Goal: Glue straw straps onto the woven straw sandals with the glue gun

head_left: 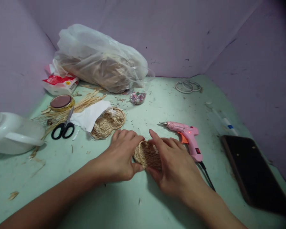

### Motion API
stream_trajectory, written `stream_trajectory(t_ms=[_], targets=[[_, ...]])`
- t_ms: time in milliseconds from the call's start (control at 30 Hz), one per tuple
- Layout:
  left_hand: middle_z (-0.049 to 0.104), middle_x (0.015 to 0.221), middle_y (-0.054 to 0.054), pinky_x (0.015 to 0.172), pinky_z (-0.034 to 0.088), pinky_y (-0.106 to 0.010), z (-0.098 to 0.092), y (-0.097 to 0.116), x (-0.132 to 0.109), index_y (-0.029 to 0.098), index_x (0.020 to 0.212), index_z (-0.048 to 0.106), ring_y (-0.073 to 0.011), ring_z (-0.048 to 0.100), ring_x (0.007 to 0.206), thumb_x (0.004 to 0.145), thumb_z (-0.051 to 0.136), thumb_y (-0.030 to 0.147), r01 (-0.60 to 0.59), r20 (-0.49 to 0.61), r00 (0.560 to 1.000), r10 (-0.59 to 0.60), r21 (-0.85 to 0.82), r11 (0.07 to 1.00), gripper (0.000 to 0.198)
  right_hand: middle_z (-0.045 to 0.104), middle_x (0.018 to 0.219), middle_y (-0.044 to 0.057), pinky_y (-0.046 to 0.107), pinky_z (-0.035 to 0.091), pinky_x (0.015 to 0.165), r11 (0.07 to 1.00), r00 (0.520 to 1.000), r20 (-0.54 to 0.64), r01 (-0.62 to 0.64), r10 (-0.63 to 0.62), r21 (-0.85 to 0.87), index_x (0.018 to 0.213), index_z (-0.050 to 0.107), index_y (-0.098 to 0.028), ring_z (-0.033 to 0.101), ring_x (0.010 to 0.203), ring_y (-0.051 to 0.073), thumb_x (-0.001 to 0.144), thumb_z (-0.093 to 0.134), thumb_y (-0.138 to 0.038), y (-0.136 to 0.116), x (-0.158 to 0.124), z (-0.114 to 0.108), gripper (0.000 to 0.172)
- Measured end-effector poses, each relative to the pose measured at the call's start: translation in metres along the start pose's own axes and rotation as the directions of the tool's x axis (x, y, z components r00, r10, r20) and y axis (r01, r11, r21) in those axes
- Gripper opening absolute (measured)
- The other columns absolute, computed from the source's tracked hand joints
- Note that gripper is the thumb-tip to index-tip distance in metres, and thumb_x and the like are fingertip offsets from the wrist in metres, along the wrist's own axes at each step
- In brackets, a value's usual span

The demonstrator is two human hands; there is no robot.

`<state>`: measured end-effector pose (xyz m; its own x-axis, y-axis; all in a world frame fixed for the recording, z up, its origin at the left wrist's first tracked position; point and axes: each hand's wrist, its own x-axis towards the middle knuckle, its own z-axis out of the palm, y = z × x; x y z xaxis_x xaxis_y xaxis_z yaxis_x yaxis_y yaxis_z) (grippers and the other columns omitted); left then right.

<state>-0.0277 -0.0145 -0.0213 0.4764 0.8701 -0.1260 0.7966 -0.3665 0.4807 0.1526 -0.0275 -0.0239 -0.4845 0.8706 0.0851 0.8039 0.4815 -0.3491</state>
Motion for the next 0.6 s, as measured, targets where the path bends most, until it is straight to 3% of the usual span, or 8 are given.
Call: stream_trajectory(t_ms=[600], targets=[[0.046, 0.095, -0.004, 0.092, 0.027, -0.043, 0.002, -0.0075, 0.0038, 0.024, 0.111, 0.053, -0.0242, 0.039, 0.096, 0.061, 0.068, 0.039, -0.059, -0.042, 0.997, 0.06, 0.016, 0.998, 0.054, 0.063, 0.105, 0.01, 0.043, 0.038, 0.085, 0.999, 0.998, 0.03, -0.049, 0.049, 0.0, 0.132, 0.035, -0.012, 0.052, 0.096, 0.027, 0.062, 0.061, -0.028, -0.0004, 0.0059, 0.0021, 0.077]])
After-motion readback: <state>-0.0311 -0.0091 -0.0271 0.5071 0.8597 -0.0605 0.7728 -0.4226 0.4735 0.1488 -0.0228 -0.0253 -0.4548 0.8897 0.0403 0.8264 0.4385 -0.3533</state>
